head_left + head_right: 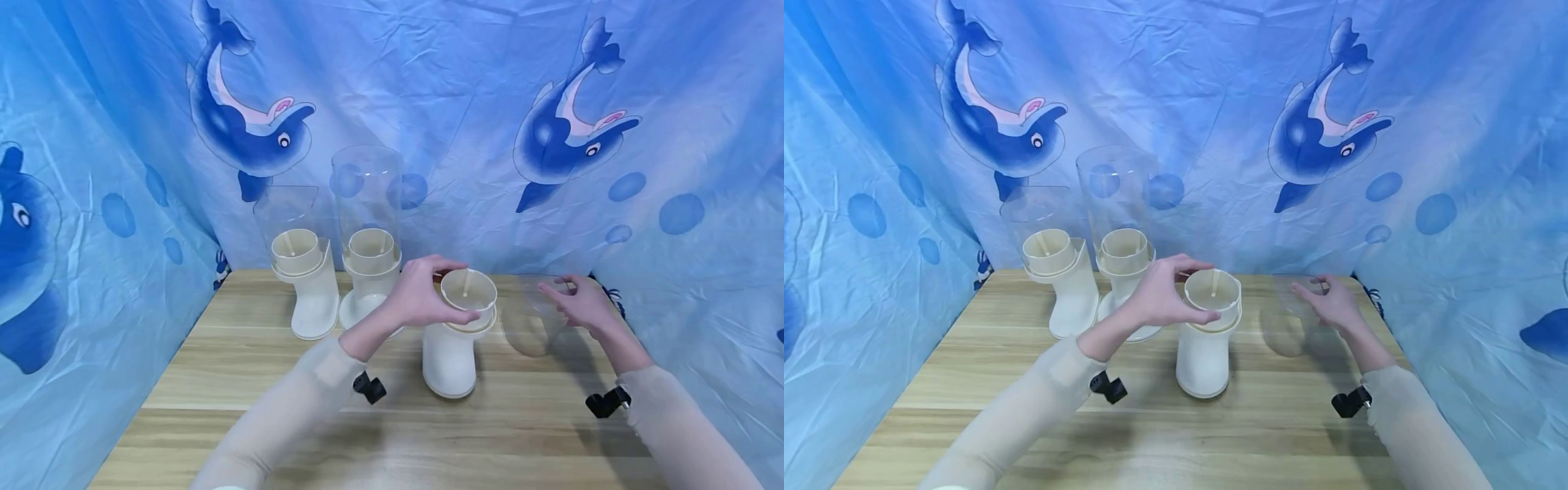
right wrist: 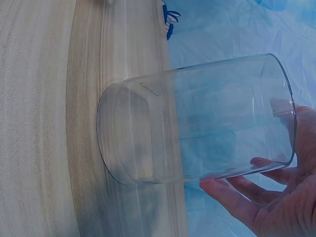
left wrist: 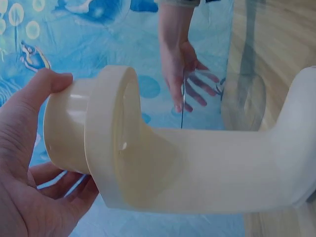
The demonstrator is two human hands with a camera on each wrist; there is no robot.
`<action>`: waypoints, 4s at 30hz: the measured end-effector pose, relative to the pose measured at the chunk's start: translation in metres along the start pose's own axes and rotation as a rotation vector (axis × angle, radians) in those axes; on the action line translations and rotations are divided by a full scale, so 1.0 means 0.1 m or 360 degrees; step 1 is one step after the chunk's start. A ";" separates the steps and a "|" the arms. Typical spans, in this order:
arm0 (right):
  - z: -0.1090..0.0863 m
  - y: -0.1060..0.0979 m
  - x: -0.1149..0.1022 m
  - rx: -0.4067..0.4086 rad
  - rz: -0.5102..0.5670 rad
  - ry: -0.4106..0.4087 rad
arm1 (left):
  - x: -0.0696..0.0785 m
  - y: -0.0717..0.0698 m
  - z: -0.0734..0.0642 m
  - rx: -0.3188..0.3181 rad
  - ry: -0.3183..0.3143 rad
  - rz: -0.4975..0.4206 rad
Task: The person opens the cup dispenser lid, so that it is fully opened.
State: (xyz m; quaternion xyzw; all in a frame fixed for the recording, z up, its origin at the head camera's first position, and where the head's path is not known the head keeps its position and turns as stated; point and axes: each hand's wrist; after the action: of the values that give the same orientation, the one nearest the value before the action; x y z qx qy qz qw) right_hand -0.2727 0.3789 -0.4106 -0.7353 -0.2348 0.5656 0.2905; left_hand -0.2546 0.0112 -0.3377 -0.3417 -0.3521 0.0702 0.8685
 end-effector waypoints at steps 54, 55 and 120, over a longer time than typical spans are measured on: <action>-0.02 0.00 0.02 -0.0025 0.0004 -0.0008 | -0.24 -0.23 0.47 0.0157 0.0390 0.0365; -0.02 0.00 0.02 -0.0026 0.0004 -0.0005 | -0.20 -0.28 0.44 0.0220 0.0499 0.0407; -0.16 0.94 -2.91 -0.0348 0.0409 -0.0894 | -1.16 -0.56 -0.44 0.0695 -0.0389 0.0171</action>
State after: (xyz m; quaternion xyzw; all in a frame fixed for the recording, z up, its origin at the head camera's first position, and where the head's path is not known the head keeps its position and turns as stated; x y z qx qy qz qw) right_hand -0.3281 0.1124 -0.2702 -0.6010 -0.2704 0.7497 0.0598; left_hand -0.3183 -0.0974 -0.3896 -0.1531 -0.4123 0.2315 0.8677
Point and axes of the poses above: each hand's wrist, its own z-axis towards the middle knuckle, its own y-axis out of the palm, x = y × z, and after that the axes turned 8 degrees about y, right-handed
